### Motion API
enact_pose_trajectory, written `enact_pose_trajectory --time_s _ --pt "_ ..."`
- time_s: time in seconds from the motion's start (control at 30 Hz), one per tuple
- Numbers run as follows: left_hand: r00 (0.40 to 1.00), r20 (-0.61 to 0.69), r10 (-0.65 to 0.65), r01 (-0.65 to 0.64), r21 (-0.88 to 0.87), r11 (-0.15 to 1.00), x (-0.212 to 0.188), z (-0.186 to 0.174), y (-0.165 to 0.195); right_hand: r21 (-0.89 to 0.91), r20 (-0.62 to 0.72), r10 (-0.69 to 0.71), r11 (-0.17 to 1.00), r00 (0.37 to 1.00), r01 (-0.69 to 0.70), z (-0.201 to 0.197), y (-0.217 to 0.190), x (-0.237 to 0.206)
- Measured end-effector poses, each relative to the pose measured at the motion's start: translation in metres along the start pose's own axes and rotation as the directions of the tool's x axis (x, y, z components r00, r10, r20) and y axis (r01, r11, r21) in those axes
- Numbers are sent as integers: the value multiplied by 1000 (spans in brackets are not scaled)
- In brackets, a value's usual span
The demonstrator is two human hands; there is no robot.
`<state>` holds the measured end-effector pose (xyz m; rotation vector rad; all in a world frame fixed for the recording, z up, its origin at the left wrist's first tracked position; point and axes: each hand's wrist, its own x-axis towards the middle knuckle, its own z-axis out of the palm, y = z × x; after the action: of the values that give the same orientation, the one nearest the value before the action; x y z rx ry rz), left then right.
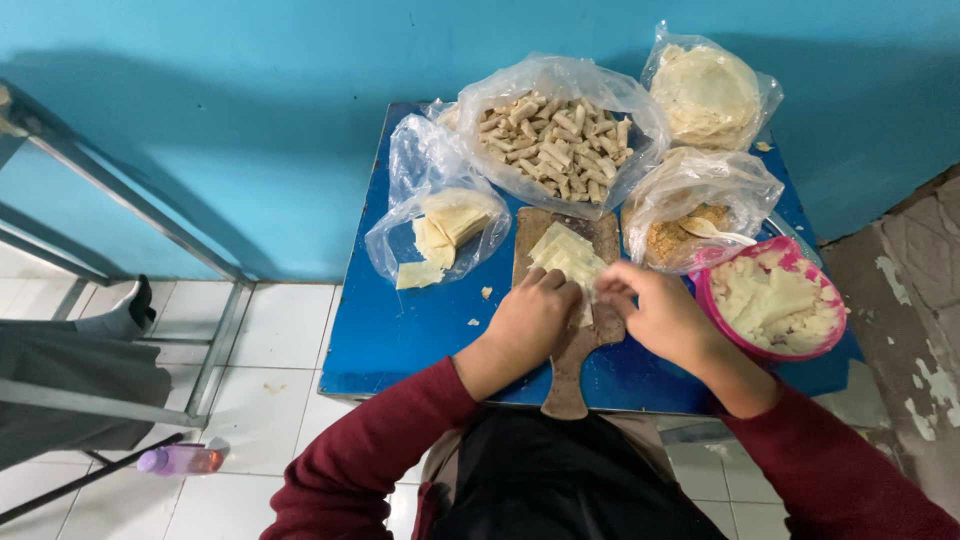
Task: The person takes thin pastry sheets from a cutting board, spoons a brown filling from a plastic bag onto a sheet, folds and rolls the sheet around the filling by hand, and places the finished roll into a pink bowl or into a large bag of completed rolls. The person repeats this cycle throughout the clip.
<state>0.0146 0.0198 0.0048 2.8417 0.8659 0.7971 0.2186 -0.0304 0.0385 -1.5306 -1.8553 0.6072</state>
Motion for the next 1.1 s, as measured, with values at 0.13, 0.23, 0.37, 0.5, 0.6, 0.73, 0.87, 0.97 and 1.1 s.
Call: enact_pose_trajectory --time_s 0.13,0.23,0.37,0.5,0.6,0.73,0.87,0.97,1.1 --pt "999 47 -11 18 -159 987 -1 -7 -6 -284 77 -335 896 939 343 -9 -9 0" --pt "999 53 10 2 -228 974 -3 -15 -8 -308 55 -316 897 947 317 -5 -12 -3" --pt "999 11 52 -47 -254 966 -4 -17 -5 -261 29 -305 917 952 302 -3 -12 0" --pt "1000 -4 21 -21 -204 979 -3 -12 -2 -320 96 -425 843 900 432 -7 -12 -3" --pt "999 46 2 6 -166 986 0 -11 -3 -464 152 -457 750 877 471 -2 -13 -3" --pt "995 95 21 9 -306 952 4 -16 -11 -422 158 -373 812 914 404 3 -9 10" --pt "996 86 -31 59 -342 938 7 -14 -14 -298 130 -331 886 935 355 -3 -6 17" --pt "997 41 -66 77 -356 931 7 -10 -14 -296 117 -351 881 929 370 -4 -8 16" --pt "980 72 -183 197 -375 906 9 -7 -15 -333 74 -242 909 968 252 5 -14 17"
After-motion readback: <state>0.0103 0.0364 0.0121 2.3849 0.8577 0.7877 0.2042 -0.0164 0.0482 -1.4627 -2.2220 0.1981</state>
